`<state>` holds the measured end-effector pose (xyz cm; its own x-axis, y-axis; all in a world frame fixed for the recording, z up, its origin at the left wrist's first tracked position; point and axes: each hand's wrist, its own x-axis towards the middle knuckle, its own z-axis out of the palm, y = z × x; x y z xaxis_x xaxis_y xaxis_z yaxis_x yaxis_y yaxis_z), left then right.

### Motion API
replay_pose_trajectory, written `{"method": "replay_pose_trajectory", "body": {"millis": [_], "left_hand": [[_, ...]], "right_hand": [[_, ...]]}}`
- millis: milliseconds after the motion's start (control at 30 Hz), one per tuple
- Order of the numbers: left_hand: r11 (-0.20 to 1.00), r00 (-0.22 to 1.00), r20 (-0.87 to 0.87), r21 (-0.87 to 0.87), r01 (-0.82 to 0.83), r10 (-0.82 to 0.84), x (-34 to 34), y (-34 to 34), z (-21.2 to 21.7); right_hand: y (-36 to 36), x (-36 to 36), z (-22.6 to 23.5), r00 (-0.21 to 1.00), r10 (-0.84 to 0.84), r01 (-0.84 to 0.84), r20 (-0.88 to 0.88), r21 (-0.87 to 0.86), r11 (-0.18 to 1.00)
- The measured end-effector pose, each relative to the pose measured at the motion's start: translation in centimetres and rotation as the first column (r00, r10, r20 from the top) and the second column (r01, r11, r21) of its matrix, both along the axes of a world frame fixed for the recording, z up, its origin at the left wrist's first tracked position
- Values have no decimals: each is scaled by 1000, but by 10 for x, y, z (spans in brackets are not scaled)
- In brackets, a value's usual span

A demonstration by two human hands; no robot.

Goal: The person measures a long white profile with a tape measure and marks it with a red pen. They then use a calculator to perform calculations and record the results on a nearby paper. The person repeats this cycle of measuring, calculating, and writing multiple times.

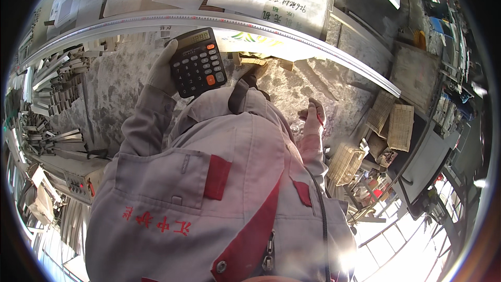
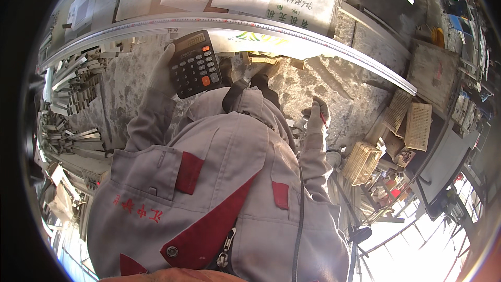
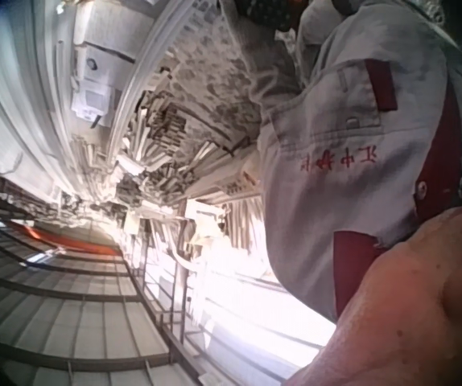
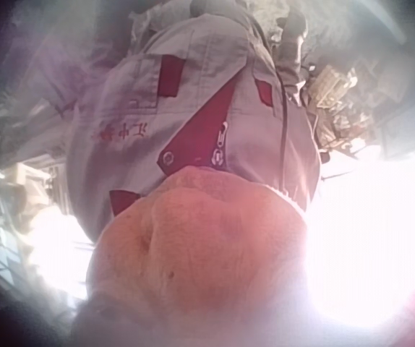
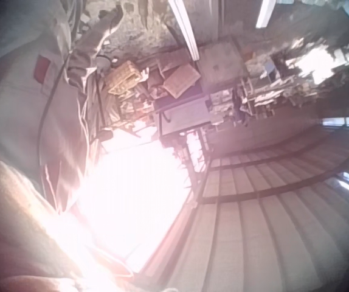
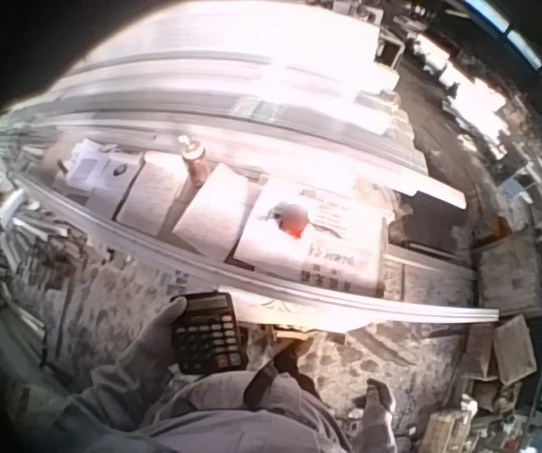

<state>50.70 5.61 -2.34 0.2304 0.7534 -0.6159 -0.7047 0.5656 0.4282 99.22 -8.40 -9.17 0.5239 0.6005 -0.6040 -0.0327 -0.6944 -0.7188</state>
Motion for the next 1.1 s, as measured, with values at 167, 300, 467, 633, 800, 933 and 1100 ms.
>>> {"method": "replay_pose_trajectory", "body": {"millis": [167, 300, 467, 633, 800, 933, 1100], "left_hand": [[1000, 1000, -9, -16, 24, -24, 7, 0, 6], [996, 995, 68, 50, 74, -78, 14, -1, 17], [988, 971, 186, 73, 137, -149, 20, 0, 26], [988, 988, -56, -71, 139, -143, 33, 7, 32], [975, 989, -22, -172, 139, -145, 45, 13, 47], [973, 988, 67, -175, 148, -138, 54, 23, 42], [971, 983, 141, -189, 145, -120, 59, 26, 26]], "right_hand": [[62, -66, 71, 972, 233, -218, -29, 252, 943], [93, -126, 106, 912, 410, -369, 16, 467, 803], [111, -177, 128, 755, 601, -632, 264, 538, 558], [117, -202, 121, 689, 604, -699, 400, 587, 409], [112, -202, 102, 667, 615, -719, 421, 582, 380], [112, -202, 93, 640, 626, -737, 446, 588, 334], [115, -205, 94, 592, 638, -783, 492, 539, 311]]}}
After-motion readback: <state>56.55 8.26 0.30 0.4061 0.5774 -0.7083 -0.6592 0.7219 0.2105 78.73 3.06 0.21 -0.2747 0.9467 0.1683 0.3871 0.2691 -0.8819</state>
